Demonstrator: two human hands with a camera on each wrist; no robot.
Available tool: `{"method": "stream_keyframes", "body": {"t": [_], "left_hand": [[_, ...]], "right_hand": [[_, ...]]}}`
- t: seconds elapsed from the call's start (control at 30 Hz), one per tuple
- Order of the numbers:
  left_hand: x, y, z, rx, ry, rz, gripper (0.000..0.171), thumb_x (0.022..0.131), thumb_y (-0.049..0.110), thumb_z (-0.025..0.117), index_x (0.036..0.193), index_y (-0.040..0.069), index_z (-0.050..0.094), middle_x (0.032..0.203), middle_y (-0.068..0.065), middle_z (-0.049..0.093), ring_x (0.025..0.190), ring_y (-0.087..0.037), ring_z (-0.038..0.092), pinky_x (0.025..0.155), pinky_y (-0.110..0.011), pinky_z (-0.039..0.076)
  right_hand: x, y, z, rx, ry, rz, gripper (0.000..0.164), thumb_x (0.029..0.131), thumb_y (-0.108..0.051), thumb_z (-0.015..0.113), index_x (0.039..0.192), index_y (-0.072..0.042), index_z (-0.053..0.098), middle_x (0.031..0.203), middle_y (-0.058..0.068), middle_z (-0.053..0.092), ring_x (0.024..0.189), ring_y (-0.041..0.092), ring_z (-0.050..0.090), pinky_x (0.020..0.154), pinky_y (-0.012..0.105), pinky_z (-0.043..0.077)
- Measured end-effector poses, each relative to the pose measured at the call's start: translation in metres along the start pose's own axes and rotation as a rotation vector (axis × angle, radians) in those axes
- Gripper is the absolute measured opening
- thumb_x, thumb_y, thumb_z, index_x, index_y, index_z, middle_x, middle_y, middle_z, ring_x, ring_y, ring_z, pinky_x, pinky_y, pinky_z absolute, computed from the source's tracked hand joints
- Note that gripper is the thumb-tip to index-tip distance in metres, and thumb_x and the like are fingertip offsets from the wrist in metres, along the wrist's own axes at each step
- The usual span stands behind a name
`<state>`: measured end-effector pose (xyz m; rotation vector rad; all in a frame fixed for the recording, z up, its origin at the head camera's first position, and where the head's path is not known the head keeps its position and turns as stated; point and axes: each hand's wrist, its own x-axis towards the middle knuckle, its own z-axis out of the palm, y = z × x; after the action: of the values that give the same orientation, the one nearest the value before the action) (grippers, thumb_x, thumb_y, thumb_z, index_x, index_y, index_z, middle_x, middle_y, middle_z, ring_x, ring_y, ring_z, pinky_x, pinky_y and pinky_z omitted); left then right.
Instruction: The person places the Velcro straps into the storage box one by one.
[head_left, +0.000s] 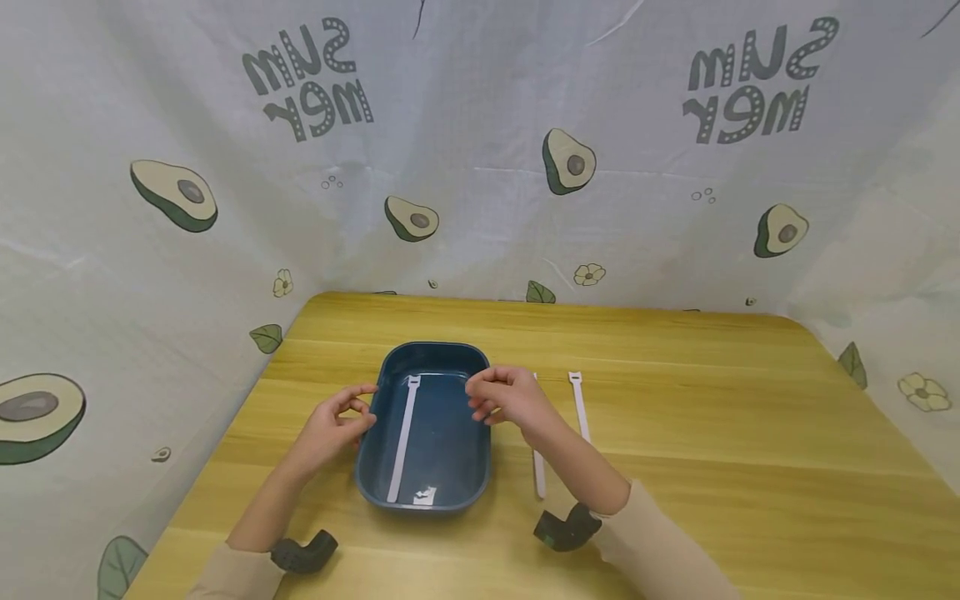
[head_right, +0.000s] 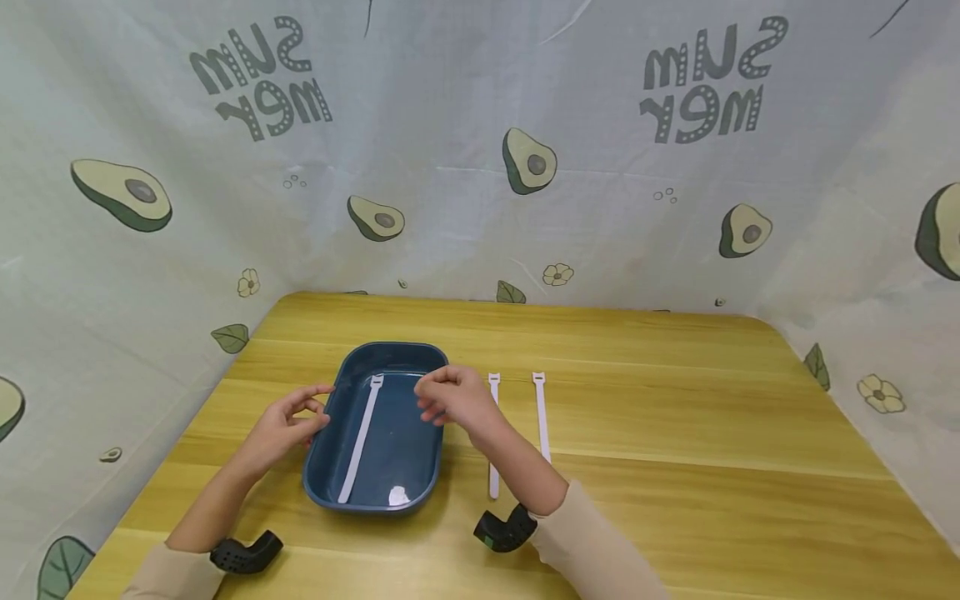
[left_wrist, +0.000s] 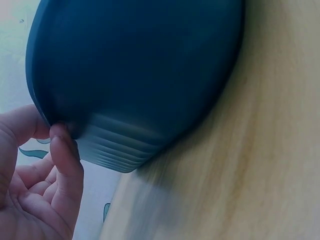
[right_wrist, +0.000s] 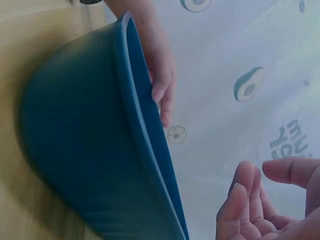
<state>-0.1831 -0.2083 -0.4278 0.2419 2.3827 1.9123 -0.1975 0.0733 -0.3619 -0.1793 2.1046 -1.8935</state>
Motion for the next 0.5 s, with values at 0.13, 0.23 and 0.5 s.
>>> {"method": "stream_keyframes", "body": {"t": [0.13,0.23,0.5], "left_hand": [[0.000,0.001,0.000,0.009,0.002,-0.002,0.044,0.086,0.003,0.062,0.126,-0.002,0.048,0.088,-0.015,0.048,0.048,-0.021,0.049,0.050,-0.025,0.045],[0.000,0.002,-0.001,0.012,0.005,-0.002,0.044,0.086,0.004,0.062,0.127,-0.001,0.048,0.088,-0.015,0.048,0.048,-0.020,0.049,0.051,-0.025,0.046],[0.001,0.000,0.000,0.011,0.003,-0.003,0.043,0.086,0.003,0.062,0.126,-0.002,0.048,0.087,-0.015,0.049,0.048,-0.018,0.049,0.051,-0.025,0.046]], "right_hand": [[-0.002,0.005,-0.009,0.007,0.027,0.014,0.017,0.085,-0.015,0.063,0.094,0.000,0.063,0.075,0.008,0.063,0.063,0.019,0.062,0.065,0.038,0.052],[-0.002,0.008,-0.017,0.001,0.039,0.014,0.023,0.086,-0.016,0.062,0.099,0.003,0.061,0.075,0.008,0.062,0.064,0.020,0.062,0.064,0.035,0.052],[-0.007,0.015,-0.041,-0.010,0.112,0.031,0.021,0.085,-0.015,0.064,0.095,0.003,0.060,0.073,0.006,0.061,0.062,0.018,0.062,0.063,0.033,0.051]]}}
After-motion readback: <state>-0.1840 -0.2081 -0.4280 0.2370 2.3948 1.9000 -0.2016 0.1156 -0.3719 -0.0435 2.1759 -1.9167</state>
